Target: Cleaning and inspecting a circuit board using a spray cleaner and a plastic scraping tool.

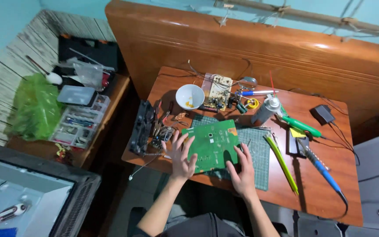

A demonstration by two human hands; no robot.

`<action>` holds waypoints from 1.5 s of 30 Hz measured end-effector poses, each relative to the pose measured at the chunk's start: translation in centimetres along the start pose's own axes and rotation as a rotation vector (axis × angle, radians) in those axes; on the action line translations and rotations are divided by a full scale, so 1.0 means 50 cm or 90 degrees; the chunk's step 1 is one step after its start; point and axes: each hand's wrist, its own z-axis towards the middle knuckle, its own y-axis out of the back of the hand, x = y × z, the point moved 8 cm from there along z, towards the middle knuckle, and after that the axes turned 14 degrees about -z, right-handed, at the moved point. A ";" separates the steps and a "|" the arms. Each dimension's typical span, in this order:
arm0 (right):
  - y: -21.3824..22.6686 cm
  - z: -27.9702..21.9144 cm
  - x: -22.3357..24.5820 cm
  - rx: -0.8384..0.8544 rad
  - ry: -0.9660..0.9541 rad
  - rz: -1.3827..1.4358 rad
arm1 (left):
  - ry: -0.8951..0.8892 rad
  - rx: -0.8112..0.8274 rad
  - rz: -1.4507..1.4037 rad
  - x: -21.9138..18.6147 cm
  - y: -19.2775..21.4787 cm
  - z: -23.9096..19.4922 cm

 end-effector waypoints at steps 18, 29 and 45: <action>-0.010 -0.006 -0.008 -0.077 0.106 -0.064 | -0.084 -0.005 0.091 0.021 -0.010 -0.018; -0.023 -0.011 -0.015 -0.066 0.160 -0.107 | -0.071 0.007 0.104 0.035 -0.015 -0.021; -0.023 -0.011 -0.004 -0.039 0.142 -0.098 | -0.071 0.022 0.084 0.032 -0.014 -0.015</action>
